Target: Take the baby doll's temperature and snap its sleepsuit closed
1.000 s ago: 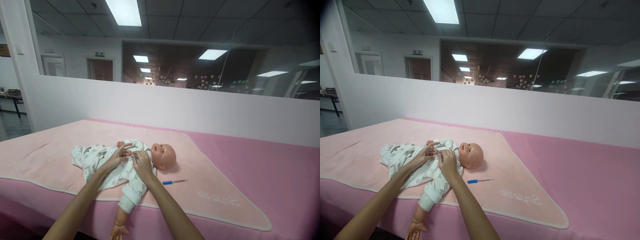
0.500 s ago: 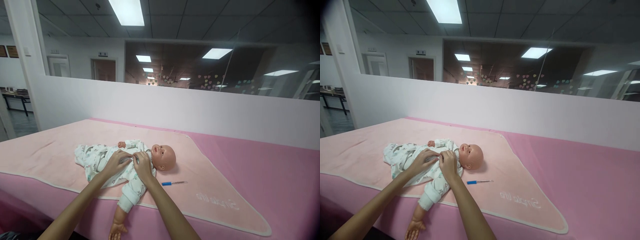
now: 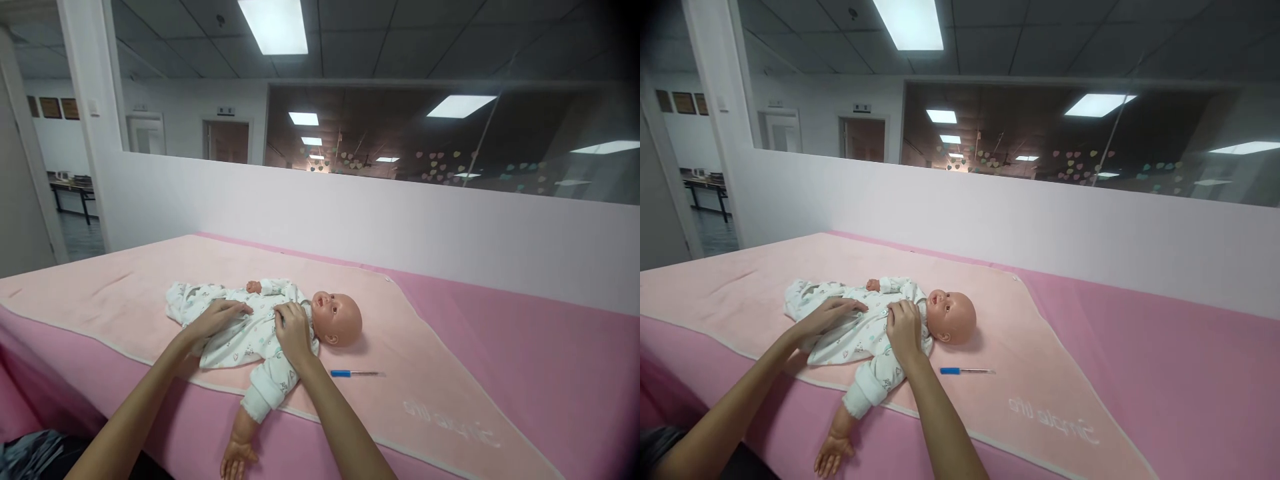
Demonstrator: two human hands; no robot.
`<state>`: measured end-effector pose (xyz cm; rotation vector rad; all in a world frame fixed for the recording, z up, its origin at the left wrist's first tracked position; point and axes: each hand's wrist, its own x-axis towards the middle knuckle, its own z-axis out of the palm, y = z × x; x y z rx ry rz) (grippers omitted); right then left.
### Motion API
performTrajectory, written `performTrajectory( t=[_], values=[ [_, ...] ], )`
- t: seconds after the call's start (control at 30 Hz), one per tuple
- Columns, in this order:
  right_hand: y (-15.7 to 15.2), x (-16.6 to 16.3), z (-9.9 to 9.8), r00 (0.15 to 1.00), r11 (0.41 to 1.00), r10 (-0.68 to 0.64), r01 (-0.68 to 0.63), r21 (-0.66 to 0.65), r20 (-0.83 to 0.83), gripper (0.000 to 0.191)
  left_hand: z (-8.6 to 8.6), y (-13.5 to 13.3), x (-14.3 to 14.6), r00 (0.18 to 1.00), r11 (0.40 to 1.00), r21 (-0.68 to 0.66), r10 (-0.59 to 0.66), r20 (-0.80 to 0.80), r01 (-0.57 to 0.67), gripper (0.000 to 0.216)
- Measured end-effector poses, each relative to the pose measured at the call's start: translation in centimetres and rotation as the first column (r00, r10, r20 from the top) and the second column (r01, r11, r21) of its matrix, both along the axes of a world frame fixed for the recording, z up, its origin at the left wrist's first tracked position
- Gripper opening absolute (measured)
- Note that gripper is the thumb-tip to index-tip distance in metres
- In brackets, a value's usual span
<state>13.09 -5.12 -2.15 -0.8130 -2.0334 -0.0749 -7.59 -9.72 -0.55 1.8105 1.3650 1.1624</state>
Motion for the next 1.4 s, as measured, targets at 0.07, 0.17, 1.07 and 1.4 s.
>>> performTrajectory(
  t=[0.07, 0.17, 1.07, 1.4],
  values=[
    [-0.2, 0.0, 0.3, 0.998, 0.998, 0.019, -0.022, 0.053, 0.057, 0.021, 0.3, 0.3, -0.6, 0.998, 0.996, -0.061, -0.058, 0.027, 0.06, 0.035],
    [-0.6, -0.5, 1.1, 0.964, 0.972, 0.112, -0.156, 0.174, 0.24, 0.024, 0.2, 0.8, -0.8, 0.995, 0.994, -0.061, -0.092, 0.033, 0.094, 0.029],
    [-0.1, -2.9, 0.9, 0.964, 0.988, 0.149, -0.155, 0.008, 0.221, 0.008, -0.3, 0.3, 1.0, 0.974, 0.987, 0.16, 0.066, -0.218, -0.032, 0.029],
    [0.1, -2.9, 0.6, 0.966, 0.992, 0.103, -0.116, 0.04, 0.237, 0.011, -0.4, 0.7, -0.1, 0.995, 0.997, 0.047, -0.064, -0.071, 0.067, 0.026]
  ],
)
